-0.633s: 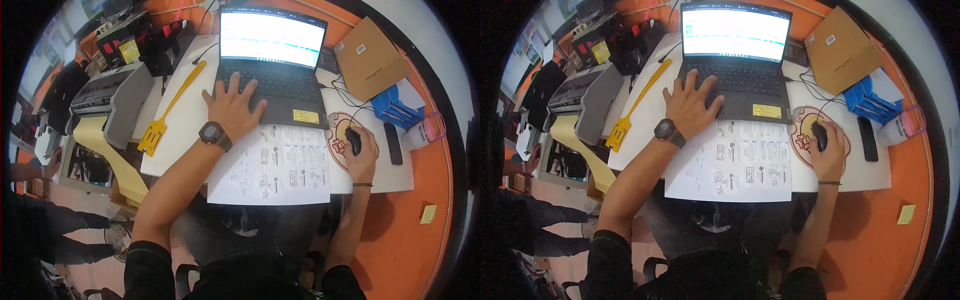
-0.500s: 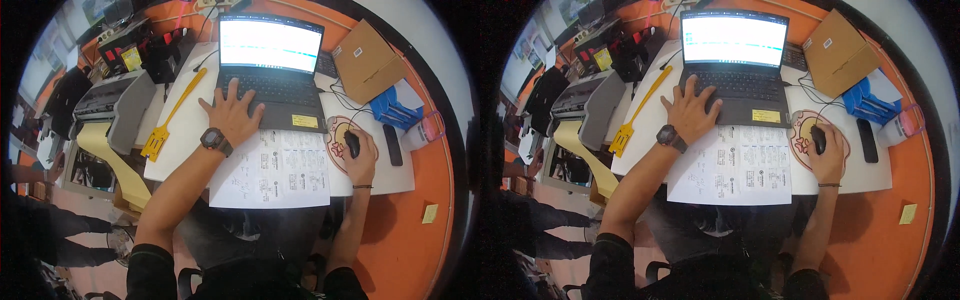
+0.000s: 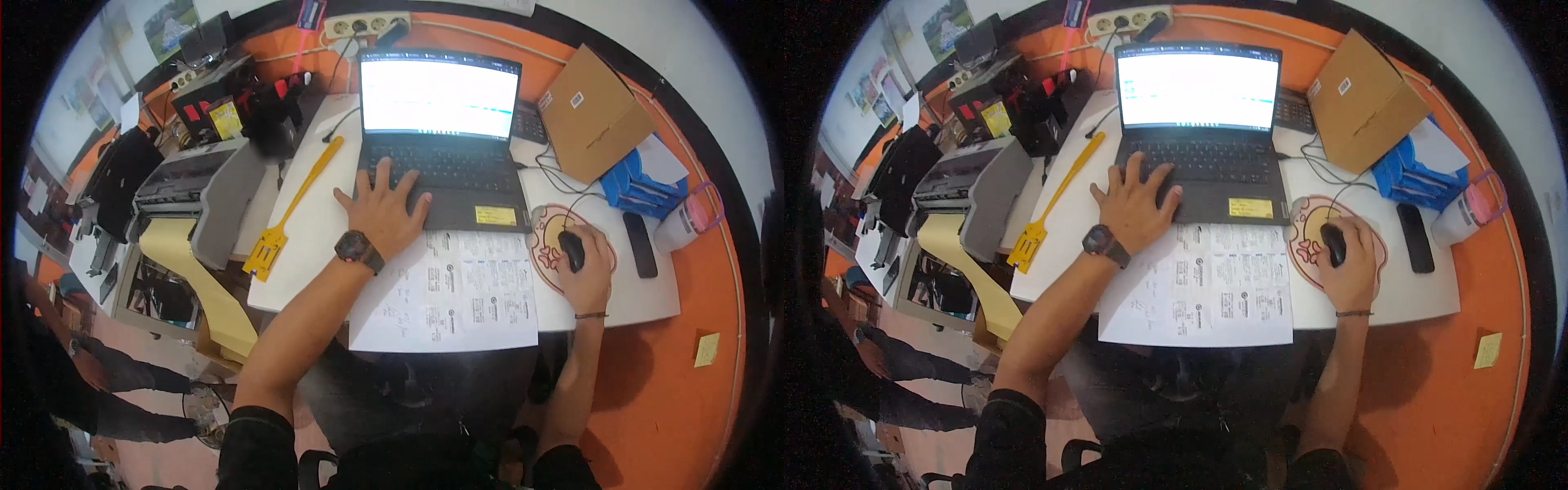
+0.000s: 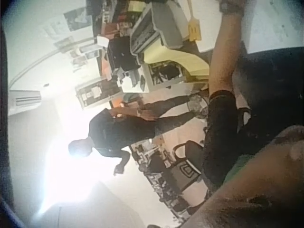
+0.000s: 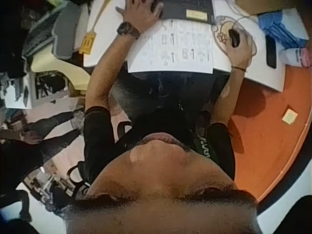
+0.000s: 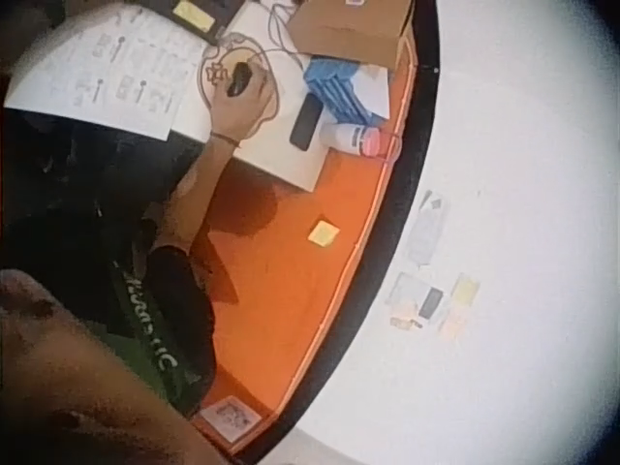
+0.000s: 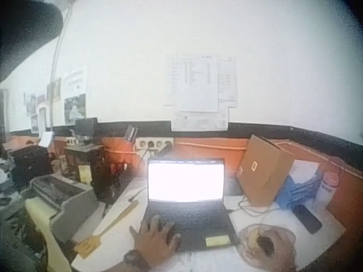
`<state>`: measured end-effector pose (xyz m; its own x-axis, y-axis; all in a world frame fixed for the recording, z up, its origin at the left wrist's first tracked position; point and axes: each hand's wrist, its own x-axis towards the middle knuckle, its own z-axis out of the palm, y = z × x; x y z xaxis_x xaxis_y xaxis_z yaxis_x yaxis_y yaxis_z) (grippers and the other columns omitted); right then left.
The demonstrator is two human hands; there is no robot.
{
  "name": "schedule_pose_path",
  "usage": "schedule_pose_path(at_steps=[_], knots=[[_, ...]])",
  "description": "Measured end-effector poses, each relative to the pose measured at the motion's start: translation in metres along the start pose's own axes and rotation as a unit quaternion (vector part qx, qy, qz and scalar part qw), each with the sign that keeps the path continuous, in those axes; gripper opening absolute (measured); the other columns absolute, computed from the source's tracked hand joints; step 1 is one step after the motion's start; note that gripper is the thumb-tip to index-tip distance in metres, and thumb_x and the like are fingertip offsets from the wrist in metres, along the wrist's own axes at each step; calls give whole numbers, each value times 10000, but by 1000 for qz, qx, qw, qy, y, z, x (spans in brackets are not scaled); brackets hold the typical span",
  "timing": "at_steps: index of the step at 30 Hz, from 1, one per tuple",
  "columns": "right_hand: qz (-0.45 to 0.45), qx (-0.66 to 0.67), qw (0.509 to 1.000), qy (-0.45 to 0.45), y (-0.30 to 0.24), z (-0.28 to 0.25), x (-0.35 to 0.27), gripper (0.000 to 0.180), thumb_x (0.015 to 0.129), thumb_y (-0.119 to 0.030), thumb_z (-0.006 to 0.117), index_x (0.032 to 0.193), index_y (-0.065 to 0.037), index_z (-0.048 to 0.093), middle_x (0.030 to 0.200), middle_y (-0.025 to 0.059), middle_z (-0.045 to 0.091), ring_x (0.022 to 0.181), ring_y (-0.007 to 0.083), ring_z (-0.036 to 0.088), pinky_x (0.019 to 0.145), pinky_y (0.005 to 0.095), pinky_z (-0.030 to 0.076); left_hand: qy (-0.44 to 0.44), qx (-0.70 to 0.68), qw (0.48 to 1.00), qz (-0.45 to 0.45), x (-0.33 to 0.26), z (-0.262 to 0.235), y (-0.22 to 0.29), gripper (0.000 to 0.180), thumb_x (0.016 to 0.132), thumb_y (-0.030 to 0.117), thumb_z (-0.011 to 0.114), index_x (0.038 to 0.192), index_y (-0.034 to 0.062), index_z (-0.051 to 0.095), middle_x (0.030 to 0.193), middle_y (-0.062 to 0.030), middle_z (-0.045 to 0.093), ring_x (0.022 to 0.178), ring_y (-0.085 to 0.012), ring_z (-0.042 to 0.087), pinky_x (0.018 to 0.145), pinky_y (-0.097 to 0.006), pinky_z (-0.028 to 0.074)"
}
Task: Processing a shipping box by entering data into a laptop and using a computer mouse.
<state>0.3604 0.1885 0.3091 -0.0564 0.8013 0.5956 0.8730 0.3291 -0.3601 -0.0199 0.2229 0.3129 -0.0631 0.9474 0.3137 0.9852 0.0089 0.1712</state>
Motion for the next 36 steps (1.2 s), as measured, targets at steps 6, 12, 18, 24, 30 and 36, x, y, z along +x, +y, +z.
schedule_pose_path(at_steps=[6, 12, 18, 24, 30, 36], knots=[[9, 16, 1000, -23, -3, -4, -4, 412, 892, -13, 815, 1298, -62, 760, 1403, 151, 671, 1313, 399, 671, 1114, 475, 556, -16, 4, 1000, 4, -7, -1, -1, 579, 1114, 604, 544, 1626, 350, 635, 1744, -160, 419, 1570, -454, 388, 1189, -919, 253], [9, 9, 1000, -14, -8, -3, -1, 384, 918, 0, 807, 1294, -57, 760, 1404, 156, 666, 1322, 402, 663, 1126, 471, 545, -27, 8, 1000, 13, -4, -2, -1, 576, 1121, 621, 523, 1652, 412, 604, 1765, -151, 399, 1594, -461, 361, 1193, -943, 203], [13, 20, 1000, -20, -8, -3, -1, 403, 909, 5, 813, 1302, -58, 756, 1416, 158, 662, 1322, 407, 663, 1137, 479, 543, -25, 9, 1000, 7, -3, 0, -1, 580, 1111, 637, 523, 1650, 438, 603, 1787, -136, 380, 1606, -490, 338, 1187, -957, 174], [22, 12, 999, -20, -11, -3, -1, 444, 893, 14, 808, 1327, -50, 743, 1415, 175, 662, 1315, 418, 669, 1130, 477, 548, -42, 8, 999, -3, -3, -2, 0, 584, 1109, 642, 520, 1655, 449, 595, 1813, -132, 353, 1635, -505, 303, 1188, -961, 161], [8, 16, 1000, -21, -8, -4, -1, 395, 887, 8, 819, 1275, -39, 760, 1402, 179, 666, 1286, 414, 683, 1117, 475, 556, -54, 0, 998, -7, -3, -5, 2, 578, 1118, 642, 505, 1659, 459, 585, 1814, -138, 349, 1649, -511, 285, 1205, -952, 141], [5, 23, 999, -23, -6, -3, -2, 360, 892, 0, 822, 1246, -37, 768, 1388, 181, 666, 1270, 411, 690, 1108, 471, 560, -51, 3, 999, -1, -3, -3, 0, 587, 1117, 654, 500, 1667, 463, 578, 1823, -140, 336, 1651, -517, 284, 1213, -951, 132]])
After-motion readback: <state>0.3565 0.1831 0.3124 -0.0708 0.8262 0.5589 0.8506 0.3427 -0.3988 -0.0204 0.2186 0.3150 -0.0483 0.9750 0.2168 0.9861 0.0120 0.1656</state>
